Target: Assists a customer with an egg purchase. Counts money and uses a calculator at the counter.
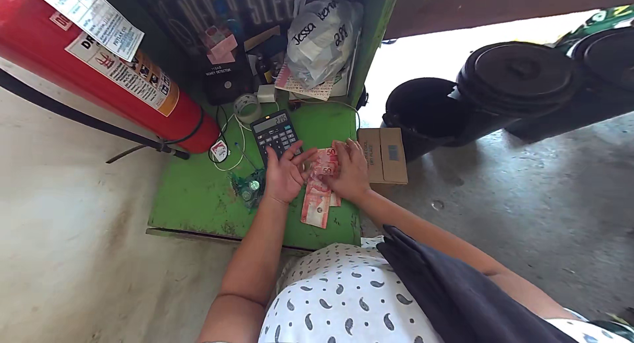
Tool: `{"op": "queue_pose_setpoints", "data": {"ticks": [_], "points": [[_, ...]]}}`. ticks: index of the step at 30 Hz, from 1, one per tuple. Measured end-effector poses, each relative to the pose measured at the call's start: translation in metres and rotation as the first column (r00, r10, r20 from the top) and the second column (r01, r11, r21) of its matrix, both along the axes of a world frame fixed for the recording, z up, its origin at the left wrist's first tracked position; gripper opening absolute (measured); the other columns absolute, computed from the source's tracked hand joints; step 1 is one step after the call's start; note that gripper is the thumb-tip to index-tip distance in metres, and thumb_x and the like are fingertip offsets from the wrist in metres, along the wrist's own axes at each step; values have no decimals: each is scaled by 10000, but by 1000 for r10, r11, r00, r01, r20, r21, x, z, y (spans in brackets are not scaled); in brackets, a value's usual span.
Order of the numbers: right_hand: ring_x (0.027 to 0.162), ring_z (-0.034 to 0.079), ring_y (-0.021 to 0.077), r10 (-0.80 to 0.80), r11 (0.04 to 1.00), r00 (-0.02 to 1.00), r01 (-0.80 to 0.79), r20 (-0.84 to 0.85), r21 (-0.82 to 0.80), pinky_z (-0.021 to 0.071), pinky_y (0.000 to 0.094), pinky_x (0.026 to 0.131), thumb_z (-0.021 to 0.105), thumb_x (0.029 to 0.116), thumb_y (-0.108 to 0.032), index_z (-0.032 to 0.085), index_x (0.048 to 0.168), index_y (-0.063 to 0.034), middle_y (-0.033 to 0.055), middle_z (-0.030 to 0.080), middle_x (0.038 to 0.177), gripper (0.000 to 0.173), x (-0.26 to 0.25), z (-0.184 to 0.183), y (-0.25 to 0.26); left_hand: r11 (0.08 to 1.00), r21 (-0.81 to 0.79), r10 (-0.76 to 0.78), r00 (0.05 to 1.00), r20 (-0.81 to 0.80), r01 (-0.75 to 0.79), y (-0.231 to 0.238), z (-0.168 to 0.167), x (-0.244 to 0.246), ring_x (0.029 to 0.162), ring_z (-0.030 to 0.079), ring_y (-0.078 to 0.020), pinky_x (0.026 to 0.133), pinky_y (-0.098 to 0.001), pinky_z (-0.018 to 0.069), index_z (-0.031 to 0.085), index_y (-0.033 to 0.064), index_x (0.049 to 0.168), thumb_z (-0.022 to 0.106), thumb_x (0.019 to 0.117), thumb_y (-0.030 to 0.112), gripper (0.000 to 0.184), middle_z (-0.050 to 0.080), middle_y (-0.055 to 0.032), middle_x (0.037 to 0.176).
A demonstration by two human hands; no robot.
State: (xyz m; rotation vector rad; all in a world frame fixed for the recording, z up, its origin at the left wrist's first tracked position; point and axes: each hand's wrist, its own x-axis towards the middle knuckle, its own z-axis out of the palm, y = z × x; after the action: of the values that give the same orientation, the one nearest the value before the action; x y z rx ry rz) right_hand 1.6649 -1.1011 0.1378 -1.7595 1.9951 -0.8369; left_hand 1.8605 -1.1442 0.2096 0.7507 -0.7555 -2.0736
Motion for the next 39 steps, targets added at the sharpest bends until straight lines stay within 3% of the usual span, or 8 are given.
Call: {"op": "queue_pose_setpoints", "data": {"ticks": [6,11,18,20,22,26,33,39], "points": [[1545,198,446,5,995,1000,-3,-23,95,245,664,1192,860,733,-496,327,1602,-114,240,228,1666,1088,1,3,-4,995,-57,-96,957,-273,83,2,-4,6,1318,587,-361,992,-434,559,303,231,1598,175,681,1042,1230,499,-198,1531],[1547,199,440,-13,995,1000,13,7,99,261,644,1201,881,734,-450,311,1604,-100,235,200,1676,1097,2,6,-3,998,-59,-48,968,-247,35,4,-8,11,1363,541,-360,1022,-454,532,242,255,1623,5,673,1029,1248,451,-186,1570],[1507,281,459,-26,996,988,12,149,91,387,650,1128,910,759,-294,348,1591,-103,227,151,1689,1022,-2,8,-3,996,-54,58,966,-253,-74,-1,-24,42,1442,452,-371,1100,-487,468,237,242,1625,72,703,1023,1220,397,-179,1611],[1479,337,449,-24,995,982,6,188,96,449,622,1087,900,774,-236,344,1595,-110,231,127,1689,999,-4,8,-4,992,-33,114,967,-228,-125,-1,-26,49,1442,454,-371,1108,-494,461,283,220,1610,54,842,925,1068,416,-184,1598],[1462,367,440,-21,995,979,1,203,96,485,603,1054,898,776,-223,347,1596,-133,228,111,1692,992,-5,7,-5,983,-38,165,960,-226,-178,1,-29,53,1412,486,-371,1100,-496,459,416,169,1530,202,1054,532,635,477,-193,1545],[1490,311,450,-27,992,980,1,196,129,457,633,1069,902,772,-237,347,1601,-178,209,97,1699,999,-5,9,-5,971,-26,217,923,-317,-237,4,-38,52,1352,551,-364,1076,-490,484,634,145,1309,503,945,158,386,578,-193,1452],[1530,232,443,-34,983,983,0,182,184,376,626,1143,859,820,-278,387,1595,-196,222,105,1699,911,-5,15,-8,936,102,344,819,-460,-336,-4,-34,41,1382,514,-410,1113,-530,440,603,139,1341,384,1003,332,446,549,-212,1476],[1499,288,456,-47,986,980,16,191,163,415,636,1100,884,795,-271,343,1603,-141,229,105,1694,981,-4,14,-6,947,79,316,868,-383,-311,-9,-18,29,1462,426,-370,1147,-509,408,322,219,1576,32,921,836,946,404,-174,1604]]}}
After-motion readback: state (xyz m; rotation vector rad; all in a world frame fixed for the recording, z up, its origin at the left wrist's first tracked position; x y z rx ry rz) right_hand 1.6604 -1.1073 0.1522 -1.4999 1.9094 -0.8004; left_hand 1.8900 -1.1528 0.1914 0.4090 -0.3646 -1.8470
